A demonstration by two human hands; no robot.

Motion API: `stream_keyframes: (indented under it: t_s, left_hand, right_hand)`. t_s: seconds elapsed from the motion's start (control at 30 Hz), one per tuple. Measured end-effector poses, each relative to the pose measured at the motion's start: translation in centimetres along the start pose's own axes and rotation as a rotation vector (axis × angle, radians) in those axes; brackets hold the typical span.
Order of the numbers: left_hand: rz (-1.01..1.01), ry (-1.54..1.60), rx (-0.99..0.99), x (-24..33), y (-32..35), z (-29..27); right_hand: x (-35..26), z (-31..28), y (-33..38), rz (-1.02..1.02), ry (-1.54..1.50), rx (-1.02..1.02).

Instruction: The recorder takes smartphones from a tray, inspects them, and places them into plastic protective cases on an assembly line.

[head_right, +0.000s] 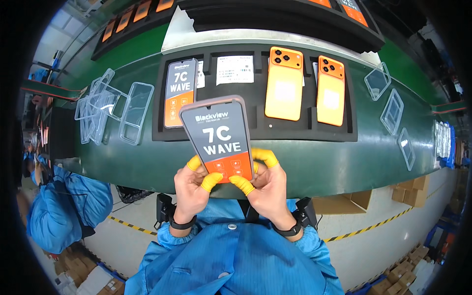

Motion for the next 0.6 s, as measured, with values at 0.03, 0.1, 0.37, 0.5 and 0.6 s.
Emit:
stream_keyframes:
  t_s: [0.03,0.1,0.37,0.5,0.6]
  left_hand:
    - [-0.01,-0.05,0.042,0.0,-0.3,0.0]
    - [-0.021,-0.102,0.083,0.7,-0.6,0.8]
    - [0.02,-0.215,0.032,-0.2,-0.1,0.7]
    - [0.094,-0.263,0.139,1.6,-0.5,0.2]
    - [0.129,-0.25,0.162,2.7,-0.1,-0.9]
  right_hand:
    - [-0.2,-0.1,-0.3,0.004,0.064,-0.009]
    - [0.6,-1.3,-0.1,-0.078,0.108,-0.085]
    - [-0.1,0.3,-0.9,-0.107,0.004,0.076]
    - [-2.7,0.9,-3.4,-0.079,0.128,0.171]
    - [-3.5,1.1,-7.2,-0.049,0.231,0.204]
Point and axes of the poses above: each hand's wrist, its own y-axis away from the middle knuckle, its own z-axis out of the palm, x = y × z, the point moved 2 cm from there along -y, towards the middle knuckle, and after that the axes turned 1 degree about y, right-handed, at the moved point
